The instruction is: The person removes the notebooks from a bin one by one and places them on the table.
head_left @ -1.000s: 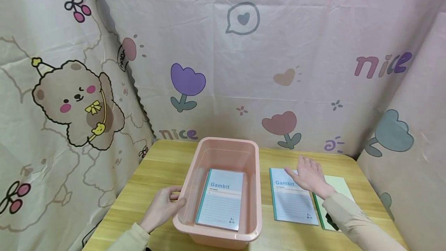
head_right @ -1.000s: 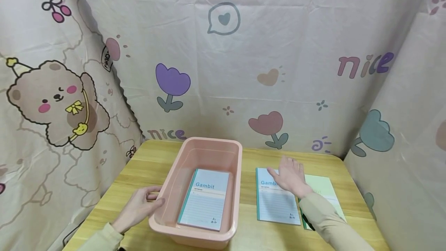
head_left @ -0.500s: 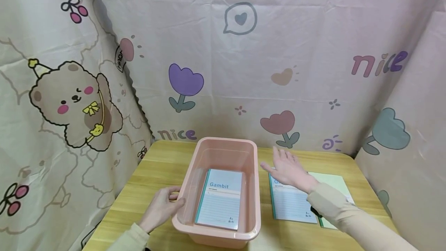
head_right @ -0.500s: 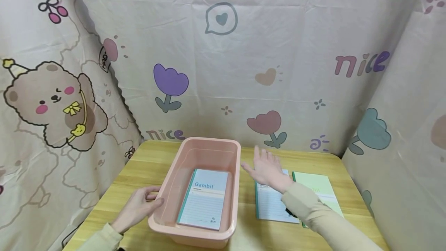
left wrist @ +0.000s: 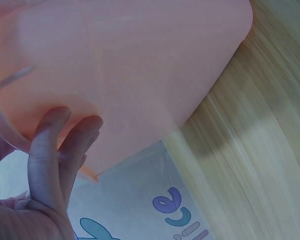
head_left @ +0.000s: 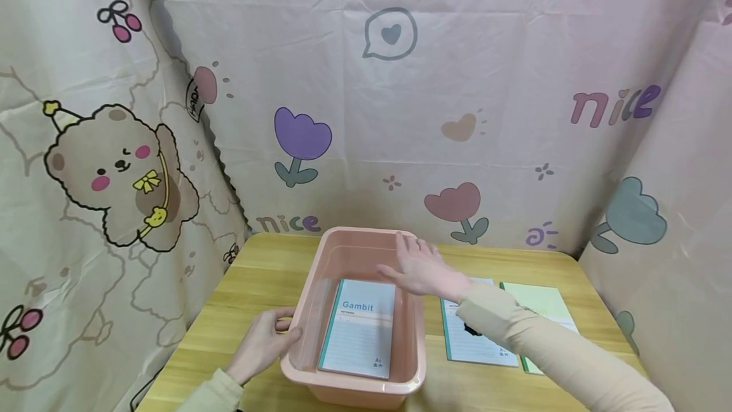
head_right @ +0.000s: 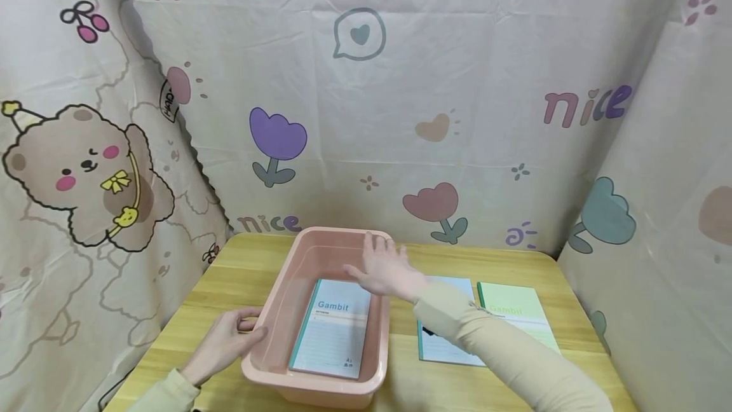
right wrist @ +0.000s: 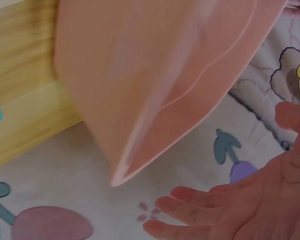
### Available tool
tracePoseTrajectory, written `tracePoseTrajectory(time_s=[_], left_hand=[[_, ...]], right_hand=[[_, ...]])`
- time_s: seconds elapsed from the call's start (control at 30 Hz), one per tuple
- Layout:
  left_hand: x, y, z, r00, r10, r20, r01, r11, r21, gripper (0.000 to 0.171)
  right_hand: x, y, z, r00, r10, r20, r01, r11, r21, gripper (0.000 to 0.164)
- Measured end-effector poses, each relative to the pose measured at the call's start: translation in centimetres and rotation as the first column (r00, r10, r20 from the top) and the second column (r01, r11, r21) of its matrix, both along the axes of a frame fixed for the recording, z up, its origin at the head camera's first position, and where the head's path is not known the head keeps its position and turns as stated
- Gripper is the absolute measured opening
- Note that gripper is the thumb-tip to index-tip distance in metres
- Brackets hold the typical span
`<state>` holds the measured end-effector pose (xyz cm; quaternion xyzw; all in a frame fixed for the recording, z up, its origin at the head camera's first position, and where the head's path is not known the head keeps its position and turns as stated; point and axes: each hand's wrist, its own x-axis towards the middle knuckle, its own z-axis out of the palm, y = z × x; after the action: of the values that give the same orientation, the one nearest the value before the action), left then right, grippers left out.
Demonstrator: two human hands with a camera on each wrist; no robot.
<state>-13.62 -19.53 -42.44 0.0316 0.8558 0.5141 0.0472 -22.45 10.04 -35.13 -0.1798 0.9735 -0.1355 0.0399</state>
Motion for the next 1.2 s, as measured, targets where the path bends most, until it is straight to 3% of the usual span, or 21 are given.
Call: tracePoseTrajectory(time_s=[0.43, 0.63, 0.97, 1.2], left_hand=[[0.1, 0.2, 0.0, 1.0, 0.02, -0.007, -0.02, 1.0, -0.006, 0.047], [0.1, 0.1, 0.0, 1.0, 0.017, -0.007, -0.017, 1.0, 0.0, 0.048], [-0.1, 0.0, -0.1, 1.0, 0.017, -0.003, -0.017, 1.0, 0.012, 0.048], [0.0, 0.0, -0.2, 1.0, 0.011, -0.001, -0.011, 0.999, 0.03, 0.048]], right_hand=[[-0.9, -5.4, -0.3, 0.99, 0.008, 0.143, -0.017, 0.998, 0.059, 0.093], [-1.8, -8.3, -1.5, 0.988, -0.014, 0.151, -0.003, 0.993, 0.117, 0.09], [-3.1, -12.1, -4.2, 0.978, -0.132, 0.162, 0.095, 0.972, 0.214, 0.089], [-3.5, -12.9, -5.7, 0.959, -0.21, 0.191, 0.174, 0.966, 0.189, 0.091]])
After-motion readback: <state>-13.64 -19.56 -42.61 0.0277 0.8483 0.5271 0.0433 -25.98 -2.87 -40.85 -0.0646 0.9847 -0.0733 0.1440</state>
